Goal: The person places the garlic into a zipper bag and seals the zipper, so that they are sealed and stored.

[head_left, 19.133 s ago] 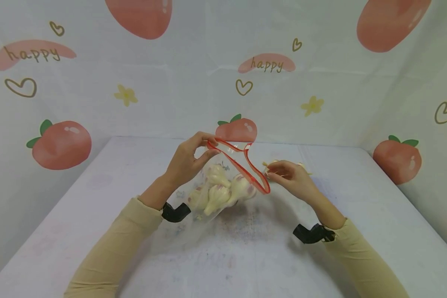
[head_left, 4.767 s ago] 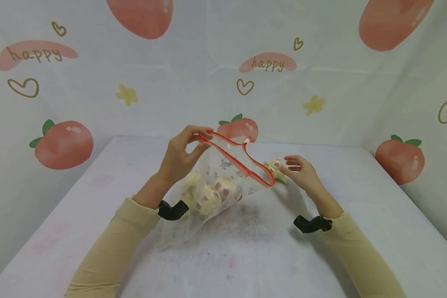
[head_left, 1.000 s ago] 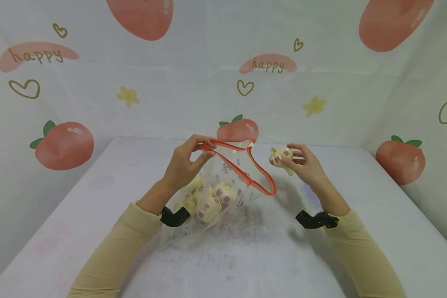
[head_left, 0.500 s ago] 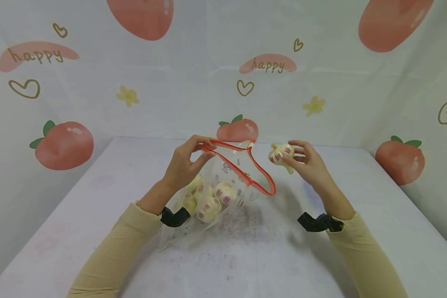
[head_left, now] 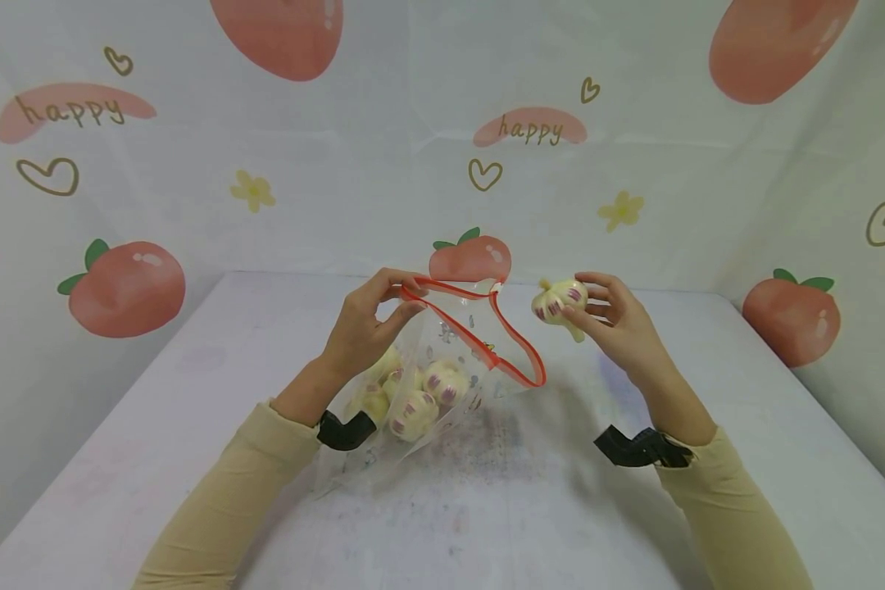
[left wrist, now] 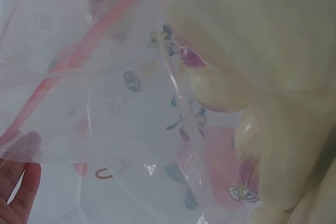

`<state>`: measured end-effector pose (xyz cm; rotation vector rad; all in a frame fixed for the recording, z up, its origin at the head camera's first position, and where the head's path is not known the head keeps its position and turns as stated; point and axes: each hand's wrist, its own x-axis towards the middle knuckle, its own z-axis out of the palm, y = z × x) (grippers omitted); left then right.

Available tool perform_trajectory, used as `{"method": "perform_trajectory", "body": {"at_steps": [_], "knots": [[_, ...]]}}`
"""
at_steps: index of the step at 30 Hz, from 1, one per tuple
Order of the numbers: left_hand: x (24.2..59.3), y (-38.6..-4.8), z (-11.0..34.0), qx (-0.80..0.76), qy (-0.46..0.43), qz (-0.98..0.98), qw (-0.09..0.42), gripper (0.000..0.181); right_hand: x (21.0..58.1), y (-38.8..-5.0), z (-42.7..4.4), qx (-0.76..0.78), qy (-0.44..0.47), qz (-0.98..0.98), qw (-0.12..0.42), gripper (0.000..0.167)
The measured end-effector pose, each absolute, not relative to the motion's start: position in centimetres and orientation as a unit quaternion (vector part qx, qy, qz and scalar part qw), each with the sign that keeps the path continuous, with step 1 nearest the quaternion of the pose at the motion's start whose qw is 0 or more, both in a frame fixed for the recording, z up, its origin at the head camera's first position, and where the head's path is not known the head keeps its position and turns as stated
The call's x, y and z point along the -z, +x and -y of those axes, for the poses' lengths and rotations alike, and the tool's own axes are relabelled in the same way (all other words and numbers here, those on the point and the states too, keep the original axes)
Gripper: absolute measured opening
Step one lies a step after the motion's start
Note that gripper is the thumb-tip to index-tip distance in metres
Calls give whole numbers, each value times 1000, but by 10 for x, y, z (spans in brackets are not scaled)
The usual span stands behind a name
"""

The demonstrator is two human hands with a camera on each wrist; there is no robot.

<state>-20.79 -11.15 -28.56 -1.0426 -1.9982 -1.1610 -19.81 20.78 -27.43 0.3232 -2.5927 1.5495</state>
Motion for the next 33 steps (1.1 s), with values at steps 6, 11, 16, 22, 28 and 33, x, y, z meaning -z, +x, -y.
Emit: {"method": "perform_trajectory", "body": {"at_steps": [6, 11, 16, 22, 28, 33], "knots": [[286, -208, 112, 439, -393, 752, 296, 45, 271, -193, -207, -512, 122, 847, 71, 52], [286, -208, 112, 439, -391, 753, 296, 45, 269, -190, -205, -517, 131, 842, 74, 48], [286, -207, 111, 439, -390, 755, 294, 41, 266, -186, -202, -528, 149, 833, 73, 46], [287, -207, 111, 437, -390, 756, 293, 46, 263, -181, -197, -535, 172, 824, 70, 45], [287, -208, 110, 438, -395, 751, 297, 45, 262, -176, -192, -539, 194, 817, 71, 44], [287, -207, 110, 436, -394, 752, 298, 45, 262, -175, -187, -538, 205, 815, 65, 47]]}}
